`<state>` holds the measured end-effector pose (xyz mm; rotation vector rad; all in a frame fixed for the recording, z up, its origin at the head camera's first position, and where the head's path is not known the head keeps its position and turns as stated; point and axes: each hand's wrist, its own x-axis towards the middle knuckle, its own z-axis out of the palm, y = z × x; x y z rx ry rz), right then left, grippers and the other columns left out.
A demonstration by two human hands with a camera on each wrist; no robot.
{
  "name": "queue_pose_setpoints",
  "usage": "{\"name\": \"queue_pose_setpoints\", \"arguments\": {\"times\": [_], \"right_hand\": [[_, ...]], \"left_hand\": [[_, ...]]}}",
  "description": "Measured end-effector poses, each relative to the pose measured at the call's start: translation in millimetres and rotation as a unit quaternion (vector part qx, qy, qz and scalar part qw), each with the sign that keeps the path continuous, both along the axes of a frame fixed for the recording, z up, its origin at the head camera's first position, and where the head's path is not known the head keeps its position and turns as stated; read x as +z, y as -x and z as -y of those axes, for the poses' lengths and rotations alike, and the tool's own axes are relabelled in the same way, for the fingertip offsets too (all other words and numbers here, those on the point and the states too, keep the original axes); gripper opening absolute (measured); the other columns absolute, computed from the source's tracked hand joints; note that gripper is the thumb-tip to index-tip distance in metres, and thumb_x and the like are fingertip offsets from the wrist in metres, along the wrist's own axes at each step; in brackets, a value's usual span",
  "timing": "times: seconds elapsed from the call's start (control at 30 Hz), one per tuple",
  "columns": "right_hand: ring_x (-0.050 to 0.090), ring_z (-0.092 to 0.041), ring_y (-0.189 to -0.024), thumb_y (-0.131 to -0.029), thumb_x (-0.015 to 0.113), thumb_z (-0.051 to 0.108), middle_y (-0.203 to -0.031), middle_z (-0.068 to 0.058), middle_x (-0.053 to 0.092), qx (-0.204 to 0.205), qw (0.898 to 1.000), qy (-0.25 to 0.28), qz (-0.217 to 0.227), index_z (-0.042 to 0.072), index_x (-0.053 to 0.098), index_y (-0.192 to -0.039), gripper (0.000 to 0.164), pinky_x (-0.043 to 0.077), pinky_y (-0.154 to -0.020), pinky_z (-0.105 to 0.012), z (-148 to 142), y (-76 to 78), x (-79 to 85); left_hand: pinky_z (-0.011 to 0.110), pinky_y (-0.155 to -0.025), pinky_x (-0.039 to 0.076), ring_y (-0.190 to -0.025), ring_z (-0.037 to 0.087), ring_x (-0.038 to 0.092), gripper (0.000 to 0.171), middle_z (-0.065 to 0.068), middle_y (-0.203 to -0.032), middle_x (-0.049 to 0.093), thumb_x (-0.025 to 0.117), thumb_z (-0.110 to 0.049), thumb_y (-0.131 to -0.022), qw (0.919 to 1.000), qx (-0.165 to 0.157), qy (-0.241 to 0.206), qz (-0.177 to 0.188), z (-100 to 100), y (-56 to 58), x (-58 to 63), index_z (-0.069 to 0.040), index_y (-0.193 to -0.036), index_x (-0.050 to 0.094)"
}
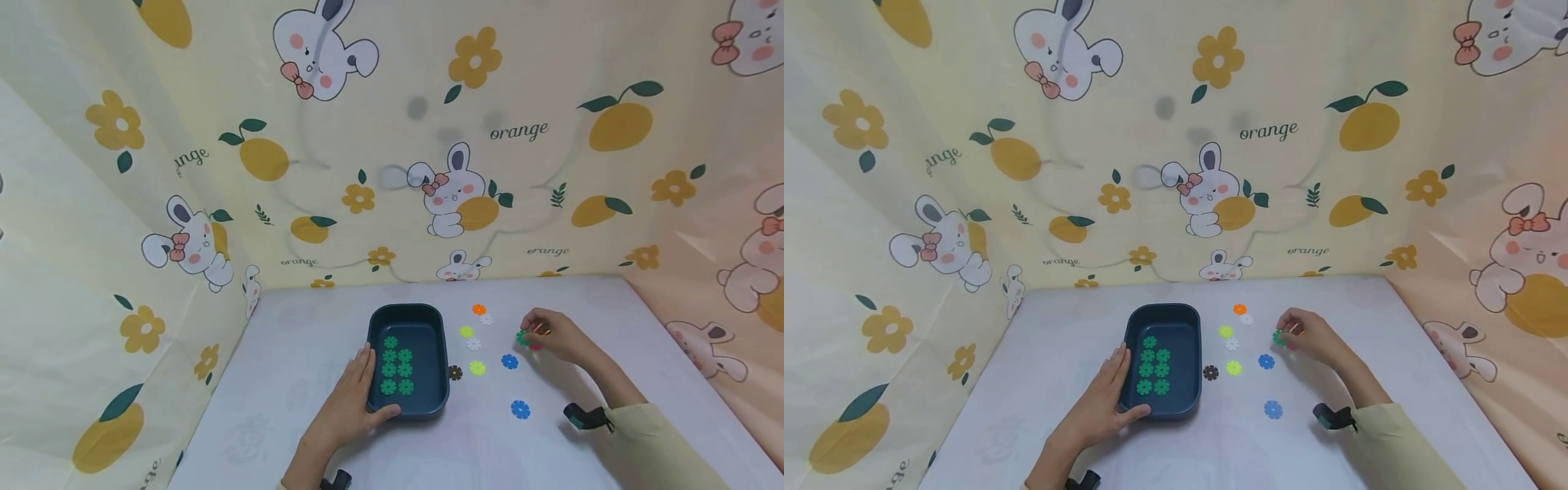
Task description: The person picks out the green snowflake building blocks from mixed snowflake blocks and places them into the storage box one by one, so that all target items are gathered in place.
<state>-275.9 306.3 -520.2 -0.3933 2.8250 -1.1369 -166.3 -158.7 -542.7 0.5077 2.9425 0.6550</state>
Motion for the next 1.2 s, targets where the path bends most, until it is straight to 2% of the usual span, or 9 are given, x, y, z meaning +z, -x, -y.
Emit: {"name": "queue_pose_setpoints", "arguments": {"times": [0.07, 0.2, 0.33, 0.6, 0.87, 1.2], "right_hand": [[0.063, -0.024, -0.091, -0.095, 0.081, 0.007, -0.100, -0.006, 0.070, 0.008, 1.000, 0.011, 0.009, 0.009, 0.071, -0.106, 0.015, 0.059, -0.069, -0.026, 13.5, 1.7, 4.3], [0.064, -0.023, -0.089, -0.095, 0.082, 0.007, -0.099, -0.004, 0.071, 0.027, 0.999, 0.032, 0.018, 0.009, 0.071, -0.106, 0.015, 0.060, -0.071, -0.025, 40.5, 4.6, 12.0], [0.064, -0.021, -0.088, -0.096, 0.080, 0.005, -0.098, -0.003, 0.070, 0.053, 0.998, 0.045, 0.008, 0.008, 0.071, -0.106, 0.014, 0.060, -0.075, -0.024, 64.9, 7.4, 17.1], [0.065, -0.020, -0.087, -0.097, 0.078, 0.001, -0.096, -0.002, 0.070, 0.117, 0.991, 0.070, 0.001, 0.010, 0.071, -0.105, 0.014, 0.059, -0.075, -0.024, 107.6, 15.4, 28.8], [0.064, -0.017, -0.087, -0.098, 0.080, 0.007, -0.094, 0.001, 0.071, 0.178, 0.981, 0.070, -0.021, 0.013, 0.073, -0.104, 0.011, 0.058, -0.076, -0.026, 149.4, 30.5, 27.7], [0.065, -0.016, -0.088, -0.098, 0.079, 0.007, -0.096, 0.002, 0.071, 0.197, 0.979, 0.057, -0.008, 0.012, 0.074, -0.107, 0.012, 0.062, -0.085, -0.031, 189.2, 49.0, 21.1]], "left_hand": [[0.051, -0.135, 0.015, -0.168, 0.024, 0.005, 0.119, 0.006, -0.182, 0.000, 0.066, -0.074, -0.094, 1.0000, -0.001, 0.000, -0.002, -0.1, 0.1, -0.1, -0.005, -0.173, 0.009], [0.051, -0.135, 0.015, -0.168, 0.024, 0.005, 0.119, 0.006, -0.182, 0.000, 0.067, -0.074, -0.094, 1.0000, -0.001, 0.000, -0.002, -0.2, -0.7, 0.2, -0.006, -0.173, 0.009], [0.050, -0.135, 0.016, -0.168, 0.024, 0.005, 0.119, 0.005, -0.182, 0.000, 0.066, -0.075, -0.094, 1.0000, 0.000, 0.002, -0.002, -0.1, -0.7, 0.5, -0.007, -0.173, 0.008], [0.052, -0.134, 0.019, -0.167, 0.026, 0.007, 0.120, 0.006, -0.182, 0.001, 0.066, -0.076, -0.093, 1.0000, 0.002, -0.002, -0.004, 0.2, -0.7, 0.9, -0.007, -0.173, 0.009], [0.051, -0.134, 0.018, -0.168, 0.024, 0.006, 0.121, 0.005, -0.182, 0.000, 0.065, -0.077, -0.093, 1.0000, 0.004, -0.001, 0.004, -0.3, -1.3, 1.9, -0.007, -0.173, 0.008], [0.052, -0.134, 0.018, -0.168, 0.026, 0.005, 0.119, 0.006, -0.182, 0.001, 0.067, -0.074, -0.094, 0.9999, -0.003, -0.011, 0.007, 0.4, -2.0, 5.7, -0.007, -0.173, 0.009]]}}
